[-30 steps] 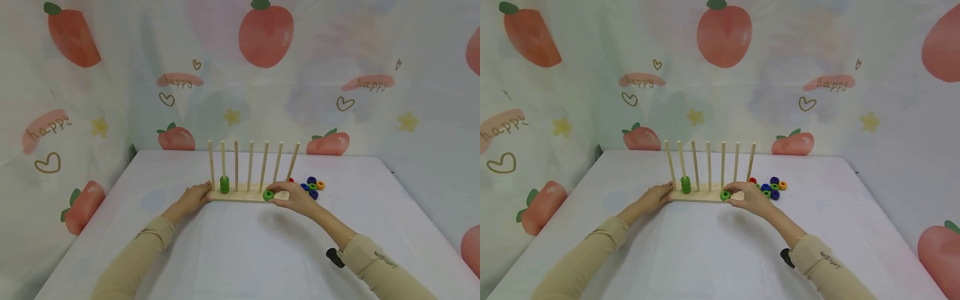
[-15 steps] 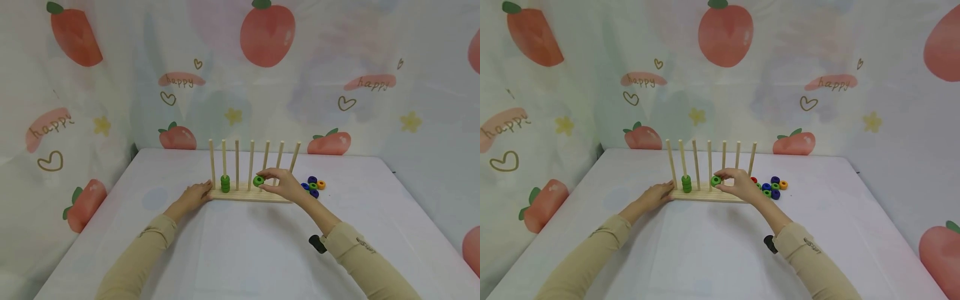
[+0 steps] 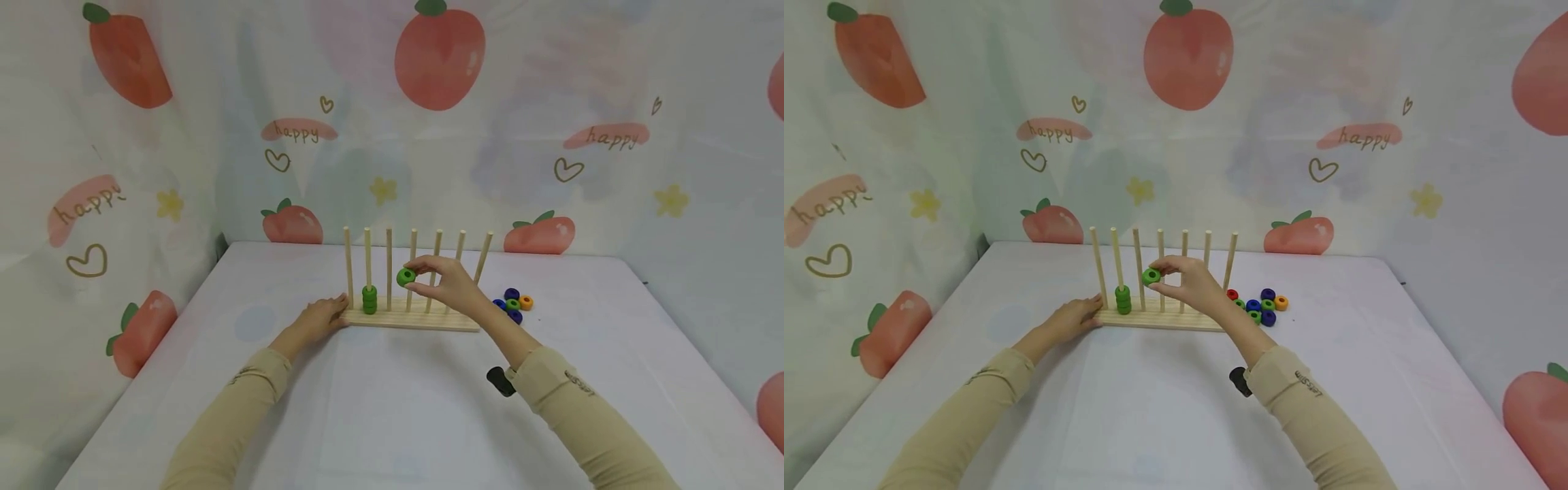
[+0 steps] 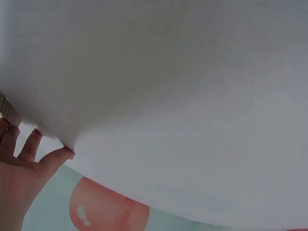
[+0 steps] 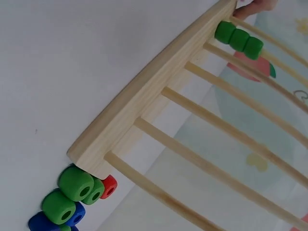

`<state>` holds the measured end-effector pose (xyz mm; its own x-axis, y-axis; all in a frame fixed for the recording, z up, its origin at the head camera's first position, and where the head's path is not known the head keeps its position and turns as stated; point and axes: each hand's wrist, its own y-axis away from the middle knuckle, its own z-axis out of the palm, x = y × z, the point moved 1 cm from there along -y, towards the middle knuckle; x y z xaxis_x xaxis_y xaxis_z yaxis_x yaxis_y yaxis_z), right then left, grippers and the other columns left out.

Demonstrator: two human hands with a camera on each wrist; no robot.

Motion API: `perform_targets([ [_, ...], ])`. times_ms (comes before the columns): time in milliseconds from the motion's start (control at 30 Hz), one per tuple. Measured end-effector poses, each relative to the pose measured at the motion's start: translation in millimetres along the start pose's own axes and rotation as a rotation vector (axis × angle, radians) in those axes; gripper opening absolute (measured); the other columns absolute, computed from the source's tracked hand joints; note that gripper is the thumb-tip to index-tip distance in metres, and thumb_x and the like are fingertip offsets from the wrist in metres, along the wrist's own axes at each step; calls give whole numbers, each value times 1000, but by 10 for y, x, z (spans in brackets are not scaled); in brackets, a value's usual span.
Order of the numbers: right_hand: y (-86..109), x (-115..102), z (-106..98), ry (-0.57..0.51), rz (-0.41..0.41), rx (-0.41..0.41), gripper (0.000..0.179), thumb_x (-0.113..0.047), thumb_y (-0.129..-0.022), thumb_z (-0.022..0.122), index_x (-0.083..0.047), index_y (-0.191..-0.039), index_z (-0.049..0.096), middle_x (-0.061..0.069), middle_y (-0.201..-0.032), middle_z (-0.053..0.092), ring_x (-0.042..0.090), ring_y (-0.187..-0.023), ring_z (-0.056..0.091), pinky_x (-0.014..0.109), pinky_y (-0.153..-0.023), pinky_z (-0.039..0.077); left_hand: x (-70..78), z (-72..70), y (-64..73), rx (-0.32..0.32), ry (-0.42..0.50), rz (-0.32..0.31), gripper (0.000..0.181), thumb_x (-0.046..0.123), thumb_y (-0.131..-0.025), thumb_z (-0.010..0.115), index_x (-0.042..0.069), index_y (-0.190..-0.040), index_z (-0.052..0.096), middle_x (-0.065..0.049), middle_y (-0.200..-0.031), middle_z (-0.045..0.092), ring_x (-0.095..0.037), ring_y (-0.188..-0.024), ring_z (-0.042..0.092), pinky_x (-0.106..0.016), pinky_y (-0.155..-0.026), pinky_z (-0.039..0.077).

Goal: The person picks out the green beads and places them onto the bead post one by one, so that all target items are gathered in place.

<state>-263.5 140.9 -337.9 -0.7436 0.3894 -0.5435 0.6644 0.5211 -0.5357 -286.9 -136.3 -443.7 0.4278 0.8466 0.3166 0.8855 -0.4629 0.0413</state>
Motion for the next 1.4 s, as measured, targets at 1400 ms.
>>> perform_targets([
  [1400, -795, -342, 61, 36, -143, 93, 29, -7, -80, 74, 5, -106, 66, 18, -105, 68, 28, -98, 63, 42, -87, 51, -32, 23, -12, 47, 38, 7, 56, 27, -93, 59, 0, -139, 43, -15, -147, 38, -41, -129, 43, -67, -97, 35],
])
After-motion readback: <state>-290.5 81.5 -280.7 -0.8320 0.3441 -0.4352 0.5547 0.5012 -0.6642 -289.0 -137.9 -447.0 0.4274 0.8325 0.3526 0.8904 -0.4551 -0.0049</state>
